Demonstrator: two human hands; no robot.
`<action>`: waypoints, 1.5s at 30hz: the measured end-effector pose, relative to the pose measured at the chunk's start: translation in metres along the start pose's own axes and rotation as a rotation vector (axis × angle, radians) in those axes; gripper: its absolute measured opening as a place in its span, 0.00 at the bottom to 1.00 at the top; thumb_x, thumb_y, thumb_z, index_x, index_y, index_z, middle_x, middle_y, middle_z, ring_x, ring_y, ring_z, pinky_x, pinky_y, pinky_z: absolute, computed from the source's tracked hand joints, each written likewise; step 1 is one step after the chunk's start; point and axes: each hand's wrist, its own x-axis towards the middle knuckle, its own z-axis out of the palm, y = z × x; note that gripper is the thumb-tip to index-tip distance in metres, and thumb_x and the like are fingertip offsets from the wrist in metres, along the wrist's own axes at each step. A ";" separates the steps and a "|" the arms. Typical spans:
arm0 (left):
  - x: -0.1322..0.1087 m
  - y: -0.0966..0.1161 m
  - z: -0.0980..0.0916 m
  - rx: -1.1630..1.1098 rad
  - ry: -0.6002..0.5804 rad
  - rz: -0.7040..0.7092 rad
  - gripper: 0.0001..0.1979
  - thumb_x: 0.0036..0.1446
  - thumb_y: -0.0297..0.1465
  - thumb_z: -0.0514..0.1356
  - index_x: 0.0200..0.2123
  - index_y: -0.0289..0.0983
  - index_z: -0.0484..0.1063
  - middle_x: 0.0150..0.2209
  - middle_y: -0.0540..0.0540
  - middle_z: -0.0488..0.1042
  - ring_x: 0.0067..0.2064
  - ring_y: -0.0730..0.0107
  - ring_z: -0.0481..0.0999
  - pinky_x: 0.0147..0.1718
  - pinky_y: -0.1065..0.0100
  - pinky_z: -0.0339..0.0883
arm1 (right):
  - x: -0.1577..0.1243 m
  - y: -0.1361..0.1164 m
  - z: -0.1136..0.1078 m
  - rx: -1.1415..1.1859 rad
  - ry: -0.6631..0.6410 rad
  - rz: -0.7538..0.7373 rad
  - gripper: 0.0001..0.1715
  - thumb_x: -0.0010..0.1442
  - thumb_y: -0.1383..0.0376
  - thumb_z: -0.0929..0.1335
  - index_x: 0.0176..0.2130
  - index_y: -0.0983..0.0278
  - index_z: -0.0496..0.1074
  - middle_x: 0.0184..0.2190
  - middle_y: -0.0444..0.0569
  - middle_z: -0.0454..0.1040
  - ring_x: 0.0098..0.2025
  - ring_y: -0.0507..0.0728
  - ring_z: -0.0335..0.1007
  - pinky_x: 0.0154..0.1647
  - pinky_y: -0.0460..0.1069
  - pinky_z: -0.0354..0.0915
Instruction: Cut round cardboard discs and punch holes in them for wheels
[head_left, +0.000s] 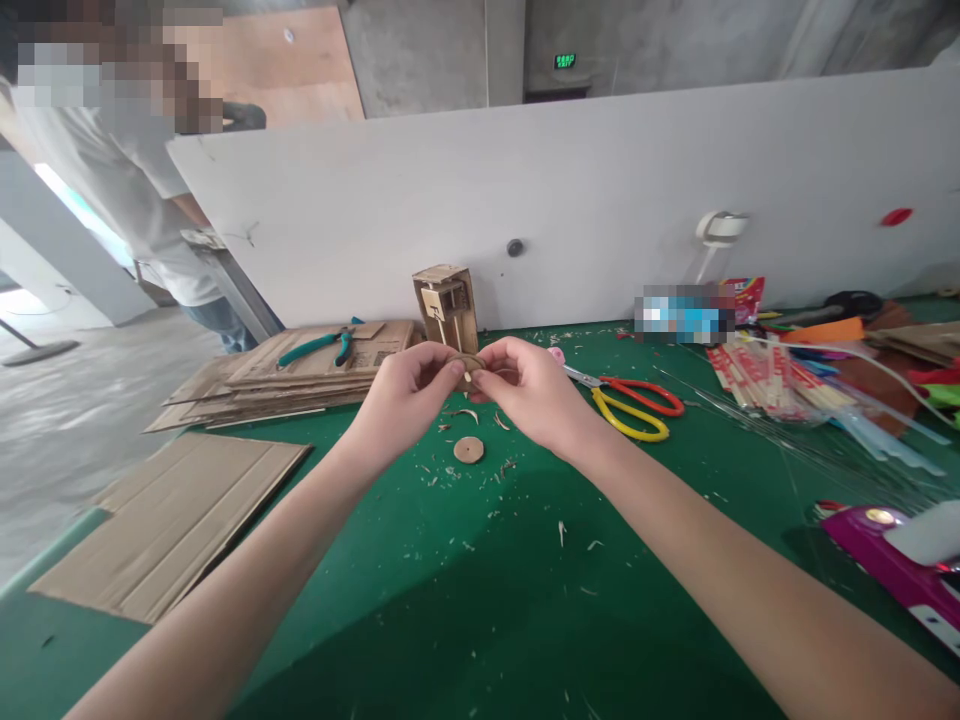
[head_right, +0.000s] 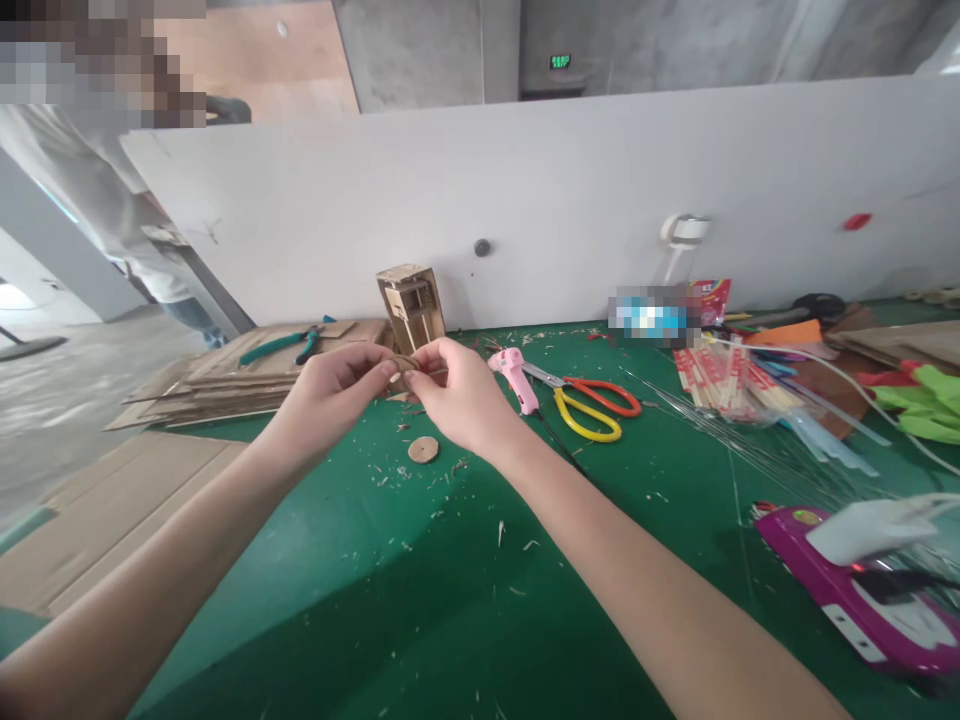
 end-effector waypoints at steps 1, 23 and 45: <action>0.000 0.000 0.000 0.024 0.014 0.009 0.07 0.58 0.29 0.56 0.31 0.34 0.72 0.27 0.48 0.73 0.29 0.74 0.70 0.27 0.70 0.63 | -0.001 -0.001 0.001 -0.035 0.017 0.004 0.05 0.57 0.67 0.67 0.36 0.64 0.66 0.33 0.48 0.74 0.32 0.54 0.75 0.35 0.51 0.73; -0.002 -0.009 -0.005 0.319 0.018 0.256 0.07 0.57 0.27 0.54 0.38 0.35 0.70 0.34 0.44 0.75 0.34 0.69 0.72 0.29 0.67 0.65 | -0.004 -0.012 -0.011 -0.224 -0.057 -0.145 0.07 0.59 0.67 0.65 0.39 0.65 0.71 0.34 0.49 0.77 0.36 0.55 0.74 0.39 0.52 0.69; -0.002 -0.010 -0.001 0.217 -0.014 0.241 0.08 0.55 0.25 0.55 0.39 0.36 0.71 0.33 0.47 0.74 0.34 0.70 0.73 0.32 0.67 0.68 | -0.009 -0.009 -0.008 -0.600 0.074 -0.346 0.06 0.62 0.66 0.63 0.34 0.64 0.69 0.31 0.47 0.76 0.29 0.52 0.69 0.33 0.49 0.62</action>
